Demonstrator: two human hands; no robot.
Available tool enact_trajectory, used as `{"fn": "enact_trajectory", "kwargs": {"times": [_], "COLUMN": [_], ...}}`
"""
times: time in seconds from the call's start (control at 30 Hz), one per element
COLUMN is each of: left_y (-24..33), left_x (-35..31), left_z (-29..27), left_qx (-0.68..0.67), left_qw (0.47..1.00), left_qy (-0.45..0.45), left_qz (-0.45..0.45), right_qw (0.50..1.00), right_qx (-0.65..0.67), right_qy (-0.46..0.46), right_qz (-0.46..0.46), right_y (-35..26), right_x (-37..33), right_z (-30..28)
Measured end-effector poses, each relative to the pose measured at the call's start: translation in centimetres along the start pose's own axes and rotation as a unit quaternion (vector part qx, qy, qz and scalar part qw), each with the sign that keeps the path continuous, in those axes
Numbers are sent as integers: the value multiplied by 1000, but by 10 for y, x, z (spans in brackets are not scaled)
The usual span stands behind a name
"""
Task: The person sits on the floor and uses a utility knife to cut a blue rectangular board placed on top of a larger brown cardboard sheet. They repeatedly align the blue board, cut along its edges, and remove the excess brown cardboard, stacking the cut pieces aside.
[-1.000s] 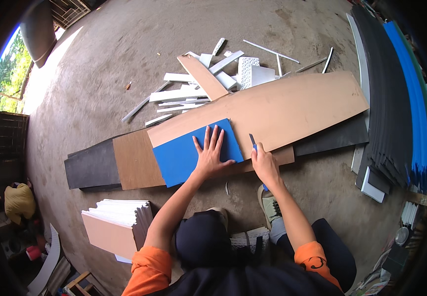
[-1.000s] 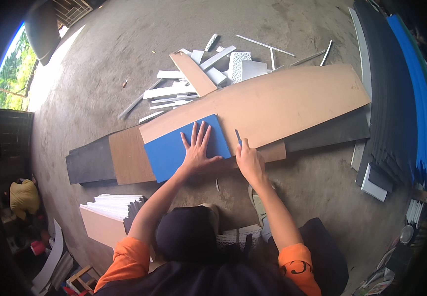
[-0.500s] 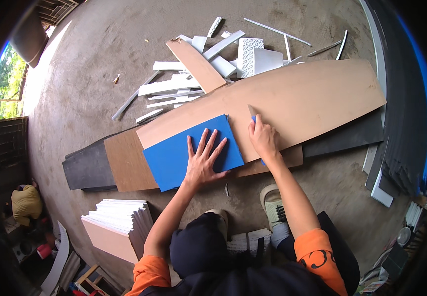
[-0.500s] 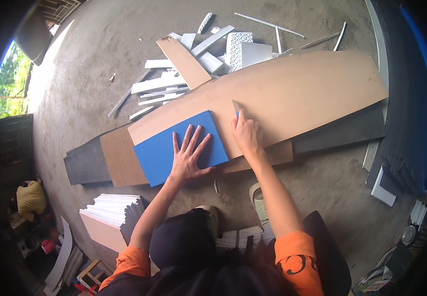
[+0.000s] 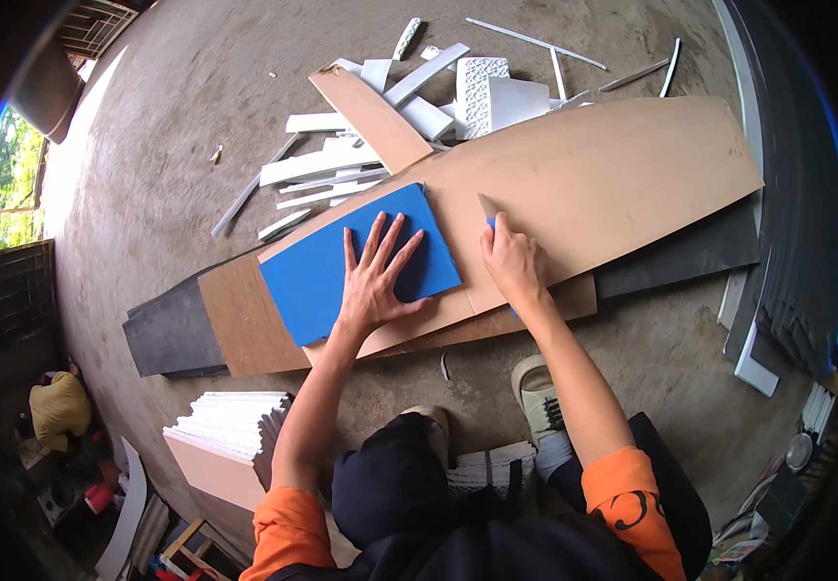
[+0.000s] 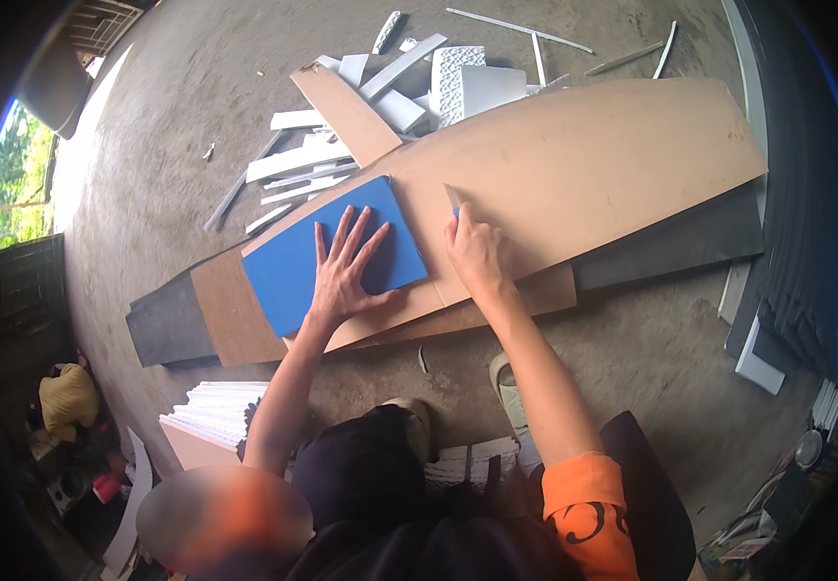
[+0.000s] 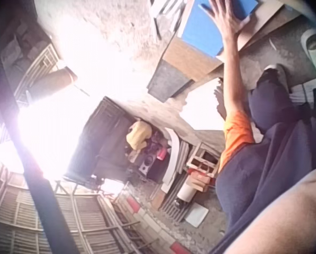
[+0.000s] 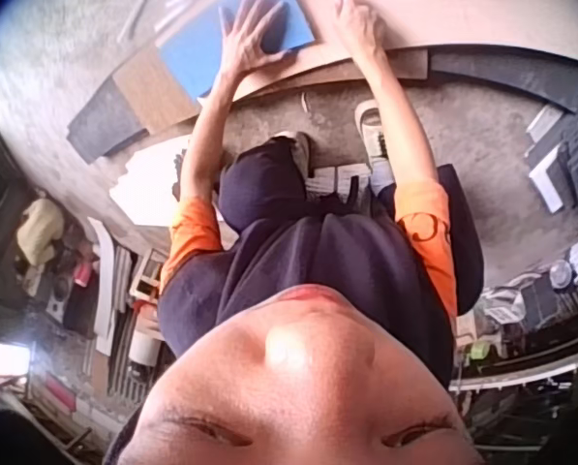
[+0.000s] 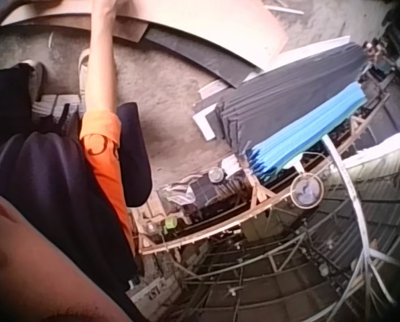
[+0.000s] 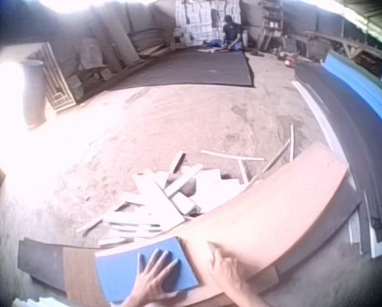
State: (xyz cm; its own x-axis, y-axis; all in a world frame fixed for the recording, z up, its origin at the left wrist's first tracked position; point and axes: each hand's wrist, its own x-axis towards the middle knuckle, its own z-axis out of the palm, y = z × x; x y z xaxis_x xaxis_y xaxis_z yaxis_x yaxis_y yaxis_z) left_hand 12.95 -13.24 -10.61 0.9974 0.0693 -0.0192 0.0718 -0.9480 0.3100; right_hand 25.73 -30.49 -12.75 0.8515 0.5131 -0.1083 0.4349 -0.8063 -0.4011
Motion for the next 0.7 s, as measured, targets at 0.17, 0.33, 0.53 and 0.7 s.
{"fn": "enact_trajectory", "kwargs": {"times": [0.17, 0.33, 0.53, 0.7], "left_y": [-6, -11, -14, -16], "left_x": [4, 11, 13, 15], "left_z": [-2, -4, -1, 0], "left_qx": [-5, -7, -8, -2], "left_qw": [1000, 1000, 1000, 1000], "left_qy": [4, 11, 17, 22], "left_qz": [4, 5, 1, 10], "right_qw": [1000, 1000, 1000, 1000], "right_qx": [1, 9, 15, -8], "right_qy": [8, 6, 12, 20], "right_qz": [-1, 12, 10, -5], "right_y": [1, -1, -3, 0], "right_x": [0, -1, 0, 0], "right_z": [3, 0, 0, 4]}}
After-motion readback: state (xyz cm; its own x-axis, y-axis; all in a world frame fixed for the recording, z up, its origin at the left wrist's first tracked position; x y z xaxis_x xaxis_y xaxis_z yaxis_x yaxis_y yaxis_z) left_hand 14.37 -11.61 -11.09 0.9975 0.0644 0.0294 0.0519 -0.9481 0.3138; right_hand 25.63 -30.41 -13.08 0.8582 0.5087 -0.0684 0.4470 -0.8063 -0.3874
